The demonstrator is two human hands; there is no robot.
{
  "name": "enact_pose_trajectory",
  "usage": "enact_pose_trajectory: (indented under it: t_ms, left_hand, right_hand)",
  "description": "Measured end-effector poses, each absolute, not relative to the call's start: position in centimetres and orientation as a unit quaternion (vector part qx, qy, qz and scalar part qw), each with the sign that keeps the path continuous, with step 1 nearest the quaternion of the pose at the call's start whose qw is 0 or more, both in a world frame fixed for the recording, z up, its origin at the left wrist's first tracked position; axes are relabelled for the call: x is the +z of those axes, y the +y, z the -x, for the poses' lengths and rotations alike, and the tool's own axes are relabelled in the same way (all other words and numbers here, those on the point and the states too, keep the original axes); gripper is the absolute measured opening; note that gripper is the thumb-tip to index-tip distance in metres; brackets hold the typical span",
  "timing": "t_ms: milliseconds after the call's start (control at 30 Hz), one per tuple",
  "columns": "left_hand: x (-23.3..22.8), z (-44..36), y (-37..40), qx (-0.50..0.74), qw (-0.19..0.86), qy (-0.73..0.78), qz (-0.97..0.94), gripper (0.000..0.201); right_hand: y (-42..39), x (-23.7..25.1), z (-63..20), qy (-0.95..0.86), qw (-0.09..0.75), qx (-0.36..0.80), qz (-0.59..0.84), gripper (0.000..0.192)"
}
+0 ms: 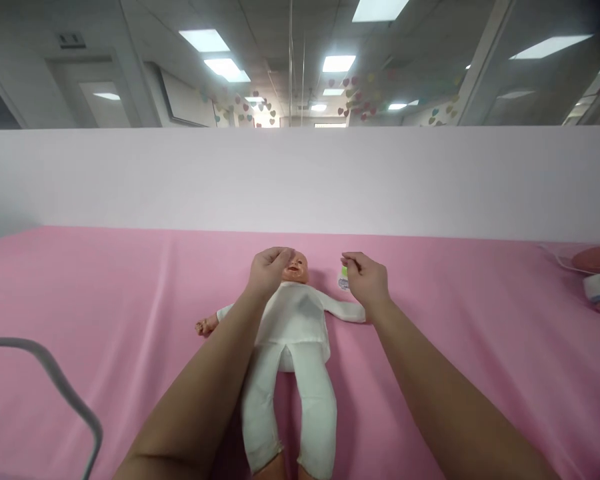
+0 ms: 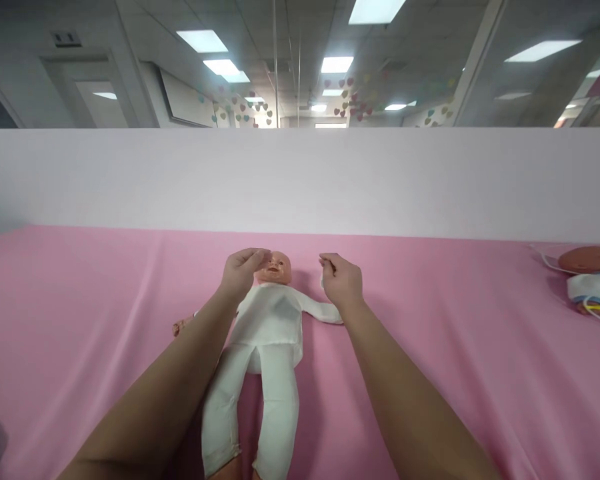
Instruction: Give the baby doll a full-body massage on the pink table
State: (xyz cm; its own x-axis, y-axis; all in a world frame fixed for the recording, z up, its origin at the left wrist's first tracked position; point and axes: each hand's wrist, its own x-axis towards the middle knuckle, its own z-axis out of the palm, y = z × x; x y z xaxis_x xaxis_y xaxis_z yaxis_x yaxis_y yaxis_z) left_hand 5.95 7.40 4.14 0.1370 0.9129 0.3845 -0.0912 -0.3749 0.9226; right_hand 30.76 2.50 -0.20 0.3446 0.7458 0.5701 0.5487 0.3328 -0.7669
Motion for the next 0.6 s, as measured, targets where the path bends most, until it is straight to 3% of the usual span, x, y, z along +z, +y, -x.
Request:
enact_pose_trajectory:
  t_ms: [133, 233, 433, 600]
  left_hand:
    - [5.2, -9.8, 5.7, 0.468, 0.643, 0.311, -0.52, 0.043]
    - [5.2, -12.6, 5.4, 0.352, 0.727, 0.344, -0.479, 0.049]
    - [3.0, -18.5, 6.3, 0.325, 0.754, 0.459, -0.339, 0.069]
    - [1.1, -21.3, 7.0, 0.346, 0.762, 0.453, -0.306, 0.064]
  right_hand:
    - [1.1, -1.9, -33.6, -0.59, 0.489, -0.025, 0.642, 0.041]
    - [1.4, -3.5, -34.7, -0.635, 0.433, -0.061, 0.637, 0.053]
    - [2.6, -4.8, -34.4, -0.676, 0.377, -0.019, 0.633, 0.076]
    - [3.8, -5.7, -34.1, -0.695, 0.355, 0.023, 0.625, 0.076]
